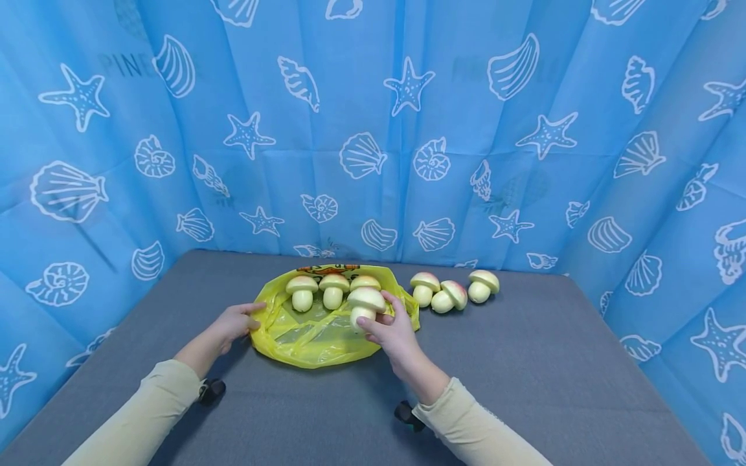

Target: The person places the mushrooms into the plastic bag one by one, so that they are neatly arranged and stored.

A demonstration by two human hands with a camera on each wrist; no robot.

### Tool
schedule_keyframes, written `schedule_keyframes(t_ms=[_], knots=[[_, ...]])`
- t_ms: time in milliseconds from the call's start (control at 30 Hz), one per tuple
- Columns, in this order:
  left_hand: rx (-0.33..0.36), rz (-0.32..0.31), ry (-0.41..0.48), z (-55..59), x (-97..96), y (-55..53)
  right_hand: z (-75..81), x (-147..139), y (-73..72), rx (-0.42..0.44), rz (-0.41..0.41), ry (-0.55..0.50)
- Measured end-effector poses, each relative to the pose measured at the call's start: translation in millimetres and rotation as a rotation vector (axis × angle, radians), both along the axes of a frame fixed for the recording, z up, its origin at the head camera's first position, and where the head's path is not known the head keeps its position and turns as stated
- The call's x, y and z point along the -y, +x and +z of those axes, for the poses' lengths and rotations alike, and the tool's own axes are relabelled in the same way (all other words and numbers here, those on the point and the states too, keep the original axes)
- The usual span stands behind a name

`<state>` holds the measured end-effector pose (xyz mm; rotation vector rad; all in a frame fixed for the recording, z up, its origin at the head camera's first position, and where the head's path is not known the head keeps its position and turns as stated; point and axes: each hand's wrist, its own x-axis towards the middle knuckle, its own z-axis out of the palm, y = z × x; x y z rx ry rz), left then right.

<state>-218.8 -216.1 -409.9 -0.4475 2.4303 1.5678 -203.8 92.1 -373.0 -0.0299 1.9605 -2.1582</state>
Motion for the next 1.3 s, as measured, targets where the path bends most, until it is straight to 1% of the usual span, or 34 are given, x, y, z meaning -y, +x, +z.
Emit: schedule_keyframes(t_ms=[133,367,667,833,1033,1300], knots=[[0.0,0.002,0.001,0.0,-0.2,-0.2,0.7,4.4,0.8,0.009,0.01,-0.008],[0.004,0.007,0.006,-0.7,-0.2,-0.3,-2.0,11.8,2.0,-0.004,0.022,-0.012],[0.009,0.013,0.005,-1.1,-0.1,-0.6,-1.6,20.3,2.0,0.0,0.045,-0.019],[0.011,0.014,0.008,-1.2,0.2,-1.1,-3.2,25.2,1.1,-0.001,0.04,-0.024],[0.013,0.017,0.002,-1.6,0.5,-2.0,-5.2,32.5,0.4,0.015,0.04,-0.015],[0.017,0.017,0.002,-1.9,0.8,-2.5,-7.3,41.5,1.1,0.003,0.068,-0.004]])
